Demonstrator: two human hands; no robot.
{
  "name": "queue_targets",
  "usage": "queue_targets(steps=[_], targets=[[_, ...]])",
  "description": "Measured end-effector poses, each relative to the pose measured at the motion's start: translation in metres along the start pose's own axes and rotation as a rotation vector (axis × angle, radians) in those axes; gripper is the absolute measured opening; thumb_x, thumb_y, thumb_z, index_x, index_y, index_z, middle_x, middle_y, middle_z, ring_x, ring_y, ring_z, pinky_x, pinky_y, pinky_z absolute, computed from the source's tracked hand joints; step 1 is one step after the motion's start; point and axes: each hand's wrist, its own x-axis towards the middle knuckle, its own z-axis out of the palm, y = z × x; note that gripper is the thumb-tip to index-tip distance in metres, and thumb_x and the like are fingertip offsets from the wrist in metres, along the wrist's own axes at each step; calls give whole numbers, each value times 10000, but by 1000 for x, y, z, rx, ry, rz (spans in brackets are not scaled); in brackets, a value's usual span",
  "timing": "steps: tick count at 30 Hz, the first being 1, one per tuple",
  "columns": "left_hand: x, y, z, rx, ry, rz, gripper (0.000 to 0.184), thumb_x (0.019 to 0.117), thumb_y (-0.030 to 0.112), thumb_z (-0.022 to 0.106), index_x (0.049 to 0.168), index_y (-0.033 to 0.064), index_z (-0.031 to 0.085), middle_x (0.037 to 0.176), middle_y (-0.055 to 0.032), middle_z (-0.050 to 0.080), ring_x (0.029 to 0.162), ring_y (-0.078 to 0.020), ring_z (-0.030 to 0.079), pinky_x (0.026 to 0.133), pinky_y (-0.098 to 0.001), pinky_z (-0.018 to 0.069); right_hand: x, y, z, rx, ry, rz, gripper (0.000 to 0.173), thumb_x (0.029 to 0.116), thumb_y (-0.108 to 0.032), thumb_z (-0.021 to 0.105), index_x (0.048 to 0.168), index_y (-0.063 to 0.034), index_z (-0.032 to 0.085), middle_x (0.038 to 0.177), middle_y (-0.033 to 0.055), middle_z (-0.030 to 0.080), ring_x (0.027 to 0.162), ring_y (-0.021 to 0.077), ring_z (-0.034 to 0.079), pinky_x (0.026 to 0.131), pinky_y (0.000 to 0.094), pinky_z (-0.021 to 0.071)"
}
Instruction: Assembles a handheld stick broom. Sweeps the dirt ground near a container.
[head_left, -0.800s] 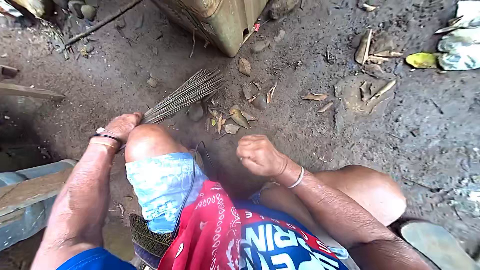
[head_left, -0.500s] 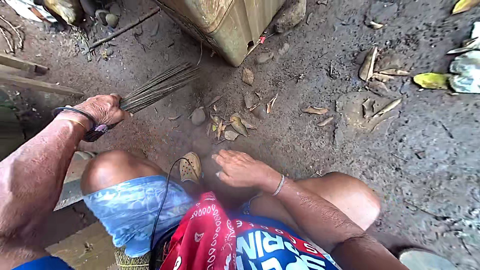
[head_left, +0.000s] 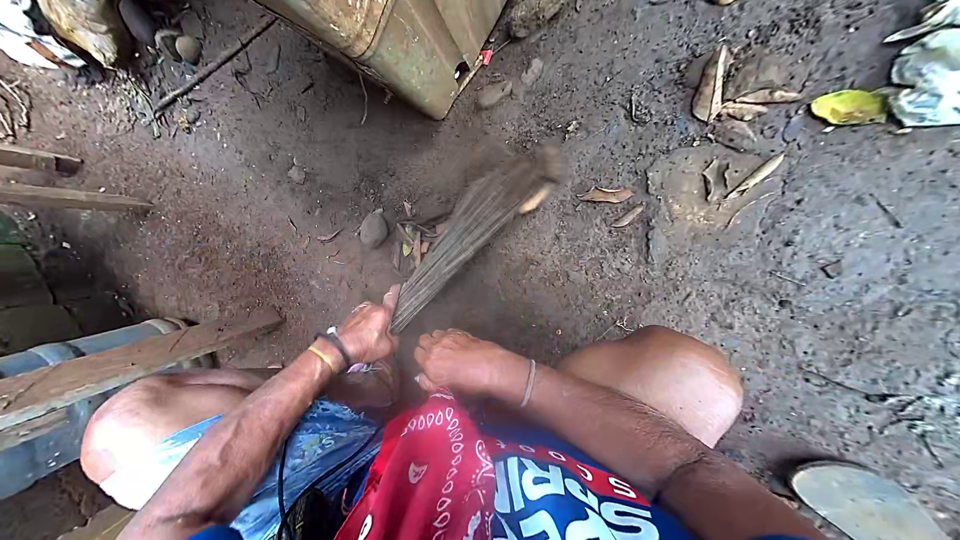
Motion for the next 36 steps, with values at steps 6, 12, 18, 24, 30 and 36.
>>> queue_targets(steps=[6,12,18,24,30,36], targets=[[-25,-20,-15,28,115,-58,884,877,211,738,1611,50,272,1136,-307,676,1058,-482,670,939,-660,503,-6,-3,-8,43,34,-10,431,1046,-257,533,1283,100,579,1352,299,547,1279,467,527,1028,607,423],[32,9,-50,-149,375,-141,810,894,218,762,1558,38,335,1073,-307,682,989,-478,684,856,-689,519,-3,-2,-9,96,83,-19,433,1023,-244,564,1289,96,592,1359,309,551,1277,475,527,1024,622,413],[103,65,-47,-431,309,-27,689,845,109,777,1427,-33,438,1176,-252,663,1067,-355,681,949,-559,540,-14,-13,-27,142,43,10,404,1063,-175,484,1343,109,545,1411,306,522,1328,459,495,1083,589,376],[45,44,-51,-324,131,144,792,804,89,788,1503,59,418,1099,-176,693,936,-263,702,830,-503,582,-13,-27,-22,226,67,-6,401,1094,-148,396,1364,116,529,1373,312,557,1305,443,523,1093,556,373],[12,24,-40,-271,138,131,817,779,196,767,1516,62,443,1124,-166,704,1007,-237,699,903,-496,557,-14,-24,-27,241,61,47,403,1092,-146,405,1374,117,523,1399,315,543,1329,447,506,1108,554,357],[56,42,-38,-489,317,-9,582,855,132,757,1381,41,523,1035,-186,697,847,-292,688,747,-509,568,-15,-25,-30,220,-6,78,417,1103,-148,370,1396,121,494,1430,313,518,1360,445,482,1127,556,347]])
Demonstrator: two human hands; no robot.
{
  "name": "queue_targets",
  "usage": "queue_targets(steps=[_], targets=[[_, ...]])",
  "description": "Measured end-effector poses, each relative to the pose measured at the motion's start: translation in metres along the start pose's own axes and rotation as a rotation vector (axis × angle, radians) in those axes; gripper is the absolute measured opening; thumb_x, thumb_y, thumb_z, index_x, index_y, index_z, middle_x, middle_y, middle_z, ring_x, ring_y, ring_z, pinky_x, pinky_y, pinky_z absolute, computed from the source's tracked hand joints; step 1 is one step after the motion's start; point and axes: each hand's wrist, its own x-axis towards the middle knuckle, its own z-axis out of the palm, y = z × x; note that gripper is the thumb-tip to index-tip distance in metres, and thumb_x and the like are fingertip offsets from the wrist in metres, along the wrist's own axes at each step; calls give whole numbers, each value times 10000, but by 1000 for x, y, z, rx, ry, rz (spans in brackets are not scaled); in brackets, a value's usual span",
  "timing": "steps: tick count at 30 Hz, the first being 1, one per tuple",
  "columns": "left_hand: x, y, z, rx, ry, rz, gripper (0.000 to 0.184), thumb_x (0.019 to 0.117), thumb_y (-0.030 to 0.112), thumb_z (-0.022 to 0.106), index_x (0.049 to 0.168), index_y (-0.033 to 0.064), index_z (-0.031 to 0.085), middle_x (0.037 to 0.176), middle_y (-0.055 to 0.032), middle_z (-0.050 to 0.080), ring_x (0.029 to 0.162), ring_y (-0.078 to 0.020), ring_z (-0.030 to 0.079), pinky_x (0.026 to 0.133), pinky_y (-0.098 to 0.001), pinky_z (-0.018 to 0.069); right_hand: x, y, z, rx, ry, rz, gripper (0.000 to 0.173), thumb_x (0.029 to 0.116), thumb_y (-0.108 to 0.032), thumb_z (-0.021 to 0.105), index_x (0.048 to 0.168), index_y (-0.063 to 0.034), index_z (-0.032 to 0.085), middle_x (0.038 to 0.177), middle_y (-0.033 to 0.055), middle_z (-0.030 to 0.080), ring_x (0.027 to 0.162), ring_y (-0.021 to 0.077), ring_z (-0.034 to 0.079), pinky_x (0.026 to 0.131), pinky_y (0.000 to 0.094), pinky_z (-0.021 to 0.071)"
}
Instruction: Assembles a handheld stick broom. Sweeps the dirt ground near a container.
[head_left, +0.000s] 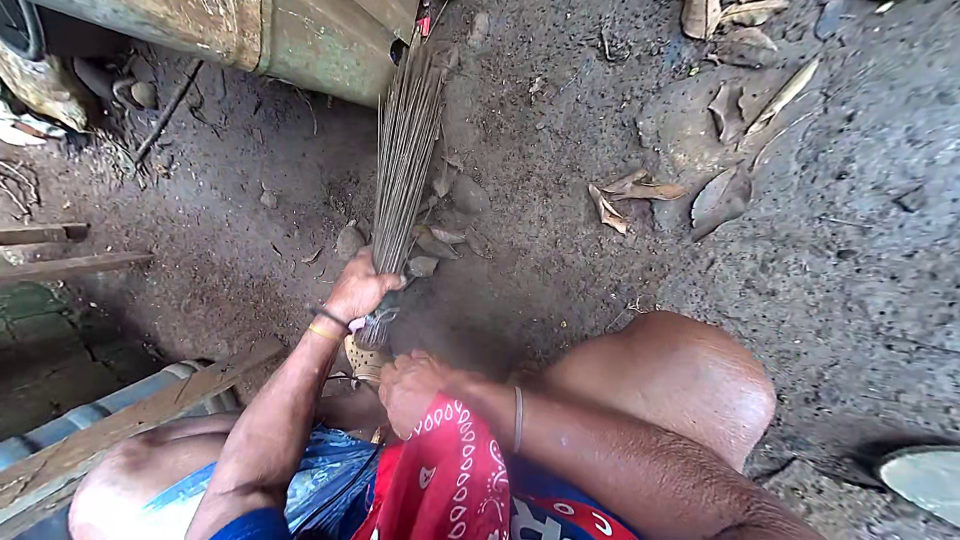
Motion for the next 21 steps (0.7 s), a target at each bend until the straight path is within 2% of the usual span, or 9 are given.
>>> queue_targets(steps=[4,6,9,11,12,15,16,19,21], targets=[[10,-13,28,-92,-142,90,822,806,9,766,1523,24,363,1185,-202,675,1008,-271,701,890,-481,583,4,-4,4,-26,-9,18,410,1097,-143,382,1395,120,487,1418,317,518,1349,452,488,1116,565,356],[-2,-20,24,13,-239,98,893,792,65,779,1558,50,321,1199,-188,672,1038,-253,695,920,-473,575,8,-3,12,6,36,1,403,1095,-142,388,1372,125,506,1388,327,535,1326,462,502,1100,577,366],[-27,-36,1,330,-305,108,898,789,164,770,1580,100,349,1219,-220,674,1117,-339,673,969,-581,526,7,-1,9,105,38,-7,437,1107,-160,364,1407,140,472,1423,349,506,1362,480,471,1127,577,351],[-48,-46,-15,421,-269,78,851,776,178,765,1542,86,405,1185,-233,685,1093,-373,680,946,-608,521,4,2,3,115,13,-17,451,1115,-164,344,1439,137,438,1451,349,482,1380,481,454,1136,572,344],[-60,-53,-23,408,-232,33,841,771,168,767,1528,67,415,1190,-229,682,1093,-361,679,953,-592,523,2,3,4,86,35,-41,434,1110,-158,358,1413,134,465,1419,344,507,1350,478,480,1110,575,364],[-90,-76,-42,176,-41,-94,800,749,118,749,1474,-4,434,1160,-193,681,996,-254,701,891,-473,572,2,13,5,77,78,-80,405,1096,-149,415,1385,121,505,1400,329,533,1338,467,496,1101,583,369],[-97,-81,-48,69,14,-138,761,782,109,728,1466,-20,421,1131,-177,671,929,-220,699,838,-431,586,2,17,4,60,64,-78,410,1095,-154,424,1387,123,502,1412,328,524,1350,467,487,1113,586,356],[-95,-90,-63,-163,113,-296,549,881,145,672,1367,-3,465,910,-79,680,686,-145,692,646,-341,615,10,29,7,-77,32,-92,376,1053,-193,519,1258,112,599,1356,306,552,1299,469,512,1066,620,387],[-80,-84,-61,-221,81,-393,411,900,92,670,1271,-16,529,871,-75,670,681,-142,675,655,-334,601,13,36,12,-120,-8,-73,393,1047,-241,524,1231,95,612,1349,293,554,1300,463,511,1071,623,389]])
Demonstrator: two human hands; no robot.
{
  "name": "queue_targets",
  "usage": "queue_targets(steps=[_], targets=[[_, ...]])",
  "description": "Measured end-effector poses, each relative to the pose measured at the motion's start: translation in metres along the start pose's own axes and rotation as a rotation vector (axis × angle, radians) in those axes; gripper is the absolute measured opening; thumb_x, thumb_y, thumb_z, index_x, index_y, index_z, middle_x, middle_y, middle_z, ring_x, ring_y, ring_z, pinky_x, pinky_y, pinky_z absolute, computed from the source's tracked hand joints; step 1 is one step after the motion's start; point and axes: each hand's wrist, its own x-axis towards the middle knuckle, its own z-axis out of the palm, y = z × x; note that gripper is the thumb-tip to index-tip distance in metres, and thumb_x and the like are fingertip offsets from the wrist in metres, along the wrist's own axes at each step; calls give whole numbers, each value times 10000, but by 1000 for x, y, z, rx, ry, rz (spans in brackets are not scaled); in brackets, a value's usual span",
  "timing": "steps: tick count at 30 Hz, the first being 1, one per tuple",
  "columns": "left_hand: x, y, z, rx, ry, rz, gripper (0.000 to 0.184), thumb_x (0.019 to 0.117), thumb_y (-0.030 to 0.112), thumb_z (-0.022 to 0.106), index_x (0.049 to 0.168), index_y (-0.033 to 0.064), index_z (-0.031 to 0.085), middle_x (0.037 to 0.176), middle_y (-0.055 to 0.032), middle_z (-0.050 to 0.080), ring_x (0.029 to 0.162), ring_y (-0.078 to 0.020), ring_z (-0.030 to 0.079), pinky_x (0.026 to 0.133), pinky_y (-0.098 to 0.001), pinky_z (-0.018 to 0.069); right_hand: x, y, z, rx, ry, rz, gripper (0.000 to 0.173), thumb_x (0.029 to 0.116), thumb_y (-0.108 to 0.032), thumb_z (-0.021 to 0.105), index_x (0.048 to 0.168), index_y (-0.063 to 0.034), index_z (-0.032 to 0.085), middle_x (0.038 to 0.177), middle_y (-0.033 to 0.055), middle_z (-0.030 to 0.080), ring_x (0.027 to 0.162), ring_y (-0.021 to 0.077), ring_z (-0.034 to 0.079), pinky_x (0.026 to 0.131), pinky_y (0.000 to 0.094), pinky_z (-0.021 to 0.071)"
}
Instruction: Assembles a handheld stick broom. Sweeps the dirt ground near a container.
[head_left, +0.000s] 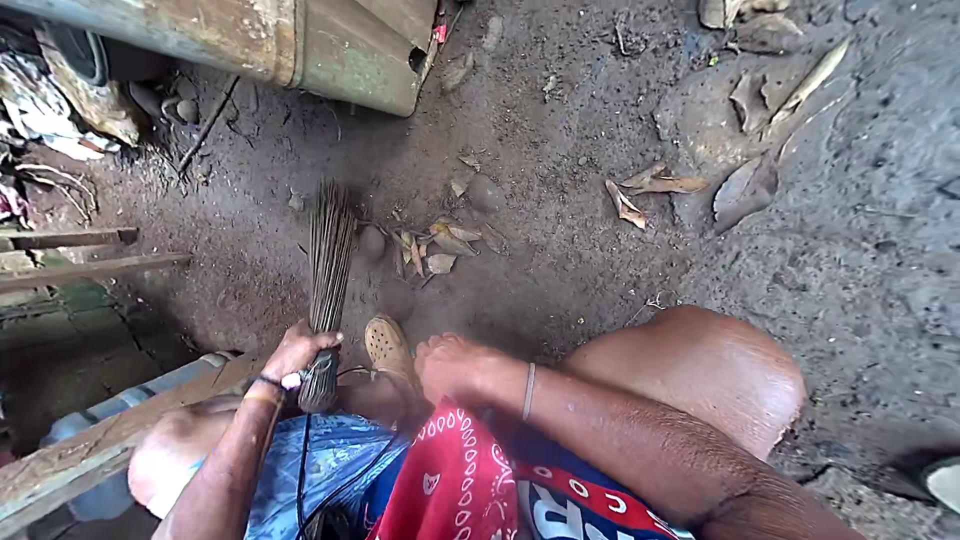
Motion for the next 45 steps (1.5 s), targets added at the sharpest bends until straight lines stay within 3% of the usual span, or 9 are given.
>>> queue_targets(steps=[4,11,15,18,22,31,37,42,45], targets=[[5,19,30,84,-213,53,289,822,39,721,1081,-8,601,835,-70,678,710,-134,671,693,-328,581,5,6,10,-49,-102,39,424,1047,-267,524,1245,97,608,1376,299,540,1316,466,502,1075,626,386],[-61,26,43,298,-684,381,666,768,92,798,1371,39,523,1061,-98,684,941,-174,675,850,-410,564,4,-5,17,-15,-190,19,371,1066,-234,499,1115,97,660,1180,309,659,1183,482,606,987,677,437],[-61,-6,13,222,-526,445,723,787,84,786,1456,97,513,1126,-109,699,999,-190,684,899,-456,563,17,0,23,-94,-173,-30,385,1072,-221,483,1235,102,616,1301,297,601,1259,458,565,1033,630,441],[-70,-44,-12,43,-372,363,563,785,168,772,1324,133,614,1006,-17,720,880,-104,692,794,-362,589,20,4,29,-88,-169,-24,390,1066,-231,485,1231,96,620,1314,289,594,1273,445,556,1048,613,435],[-75,-91,-40,-156,-208,148,466,713,232,771,1137,74,661,816,-52,727,680,-156,713,634,-355,608,22,5,30,-97,-180,-21,390,1058,-227,478,1232,94,615,1313,285,598,1279,431,557,1055,598,432],[-99,-80,-47,-90,-59,251,523,779,14,771,1278,80,632,867,-76,732,705,-168,705,649,-371,601,25,3,29,-106,-134,22,401,1078,-246,448,1236,80,621,1267,271,622,1256,412,579,1040,581,448],[-101,-75,-70,-27,147,418,646,606,243,813,1227,148,661,905,40,733,735,-21,695,643,-251,596,21,8,19,-107,155,47,366,1049,-260,517,1138,64,662,1144,246,644,1142,397,621,963,558,495],[-106,-58,-74,-14,134,380,583,647,122,789,1202,88,614,849,-8,694,658,-65,677,598,-280,595,13,10,15,227,463,35,439,1050,-233,459,1394,10,583,1268,202,658,1168,341,643,1016,540,499],[-108,-44,-51,54,18,410,535,692,164,818,1203,134,660,800,6,721,649,-84,686,576,-323,586,13,15,24,794,574,-87,628,1017,-394,295,1484,0,443,1256,134,666,1024,201,673,872,400,561]])
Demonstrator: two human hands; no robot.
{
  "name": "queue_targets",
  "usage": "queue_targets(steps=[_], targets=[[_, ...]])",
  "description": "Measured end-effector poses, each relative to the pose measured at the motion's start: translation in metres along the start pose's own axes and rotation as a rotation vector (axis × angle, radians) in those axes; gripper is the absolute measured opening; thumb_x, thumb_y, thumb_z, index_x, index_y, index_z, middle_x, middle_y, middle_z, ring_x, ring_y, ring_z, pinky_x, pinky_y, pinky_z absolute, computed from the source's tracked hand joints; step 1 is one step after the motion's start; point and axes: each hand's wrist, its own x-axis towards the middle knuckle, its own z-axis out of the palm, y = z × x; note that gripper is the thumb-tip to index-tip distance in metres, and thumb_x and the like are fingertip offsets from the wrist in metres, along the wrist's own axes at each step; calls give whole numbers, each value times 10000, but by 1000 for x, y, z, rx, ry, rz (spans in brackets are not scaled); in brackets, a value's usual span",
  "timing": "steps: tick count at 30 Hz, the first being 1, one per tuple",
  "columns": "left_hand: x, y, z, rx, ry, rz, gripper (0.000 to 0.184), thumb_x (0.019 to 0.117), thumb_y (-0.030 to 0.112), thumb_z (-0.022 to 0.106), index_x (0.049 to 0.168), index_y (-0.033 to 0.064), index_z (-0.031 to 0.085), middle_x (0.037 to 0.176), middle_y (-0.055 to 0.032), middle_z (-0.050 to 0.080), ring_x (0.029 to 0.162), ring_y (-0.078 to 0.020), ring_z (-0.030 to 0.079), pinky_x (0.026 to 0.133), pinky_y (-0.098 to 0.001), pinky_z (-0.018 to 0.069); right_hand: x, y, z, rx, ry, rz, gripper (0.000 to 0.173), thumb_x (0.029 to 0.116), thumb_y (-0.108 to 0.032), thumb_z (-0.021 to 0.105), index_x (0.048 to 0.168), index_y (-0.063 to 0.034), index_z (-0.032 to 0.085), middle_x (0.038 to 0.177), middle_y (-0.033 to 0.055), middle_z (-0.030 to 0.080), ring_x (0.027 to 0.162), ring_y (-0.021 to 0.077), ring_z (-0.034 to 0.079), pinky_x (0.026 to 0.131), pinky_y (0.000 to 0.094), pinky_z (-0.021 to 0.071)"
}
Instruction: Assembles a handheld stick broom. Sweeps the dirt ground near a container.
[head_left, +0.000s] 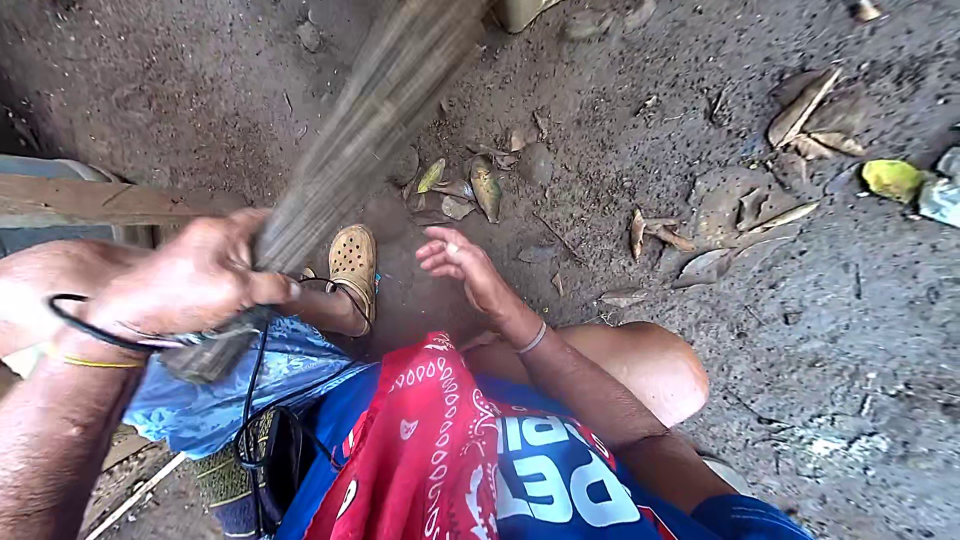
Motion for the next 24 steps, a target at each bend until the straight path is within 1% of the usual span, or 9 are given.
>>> queue_targets(steps=[2,4,6,8,11,14,18,22,24], targets=[[11,14,25,25,-122,105,550,708,173,811,1233,124,656,793,18,715,650,-68,675,576,-304,575,8,-1,6,507,71,-3,781,995,-625,265,1461,-19,427,1248,127,660,991,215,691,780,399,589],[27,27,47,150,-243,199,574,735,254,804,1272,124,648,754,23,698,639,-79,665,579,-337,575,11,-13,10,1022,188,22,761,969,-744,237,1349,-150,523,1215,122,676,1026,283,690,763,462,598],[41,55,60,304,-327,246,639,806,291,776,1376,84,575,762,-45,660,679,-186,646,619,-450,544,8,-28,4,1379,323,-51,805,948,-792,178,1319,-193,568,1234,157,685,1074,332,697,804,477,603],[53,84,71,390,-339,301,686,830,308,744,1436,73,527,770,-68,653,692,-228,645,625,-481,535,1,-51,-12,1534,498,-106,836,944,-790,128,1272,-176,591,1161,165,695,1050,345,699,842,509,591],[60,127,86,477,-310,465,634,853,284,735,1403,33,542,779,-85,662,688,-251,658,614,-472,547,-9,-72,-36,1507,797,-199,714,974,-720,135,1105,-182,587,941,85,680,851,266,698,744,491,587],[65,151,101,582,-204,786,615,830,237,721,1347,-54,557,801,-117,677,654,-264,675,572,-445,556,-21,-74,-59,1467,785,-369,849,922,-785,24,941,-168,606,733,7,614,685,166,639,655,386,561],[71,176,114,618,-59,1080,581,841,222,706,1319,-86,590,864,-139,683,669,-260,682,550,-394,550,-42,-76,-87,1357,693,-680,973,830,-859,-43,992,-132,582,730,1,578,668,149,607,648,372,554],[84,207,131,576,1,1214,525,888,202,683,1340,-49,588,900,-147,671,736,-260,682,585,-366,545,-69,-80,-125,1094,756,-1074,844,905,-750,110,1091,-45,536,796,76,583,688,209,601,646,402,557],[94,218,139,487,-55,1219,555,908,207,671,1402,-25,568,962,-143,684,797,-270,690,630,-384,550,-76,-78,-144,1075,829,-1076,776,928,-703,85,1082,-55,485,772,68,531,667,187,570,629,371,537]])
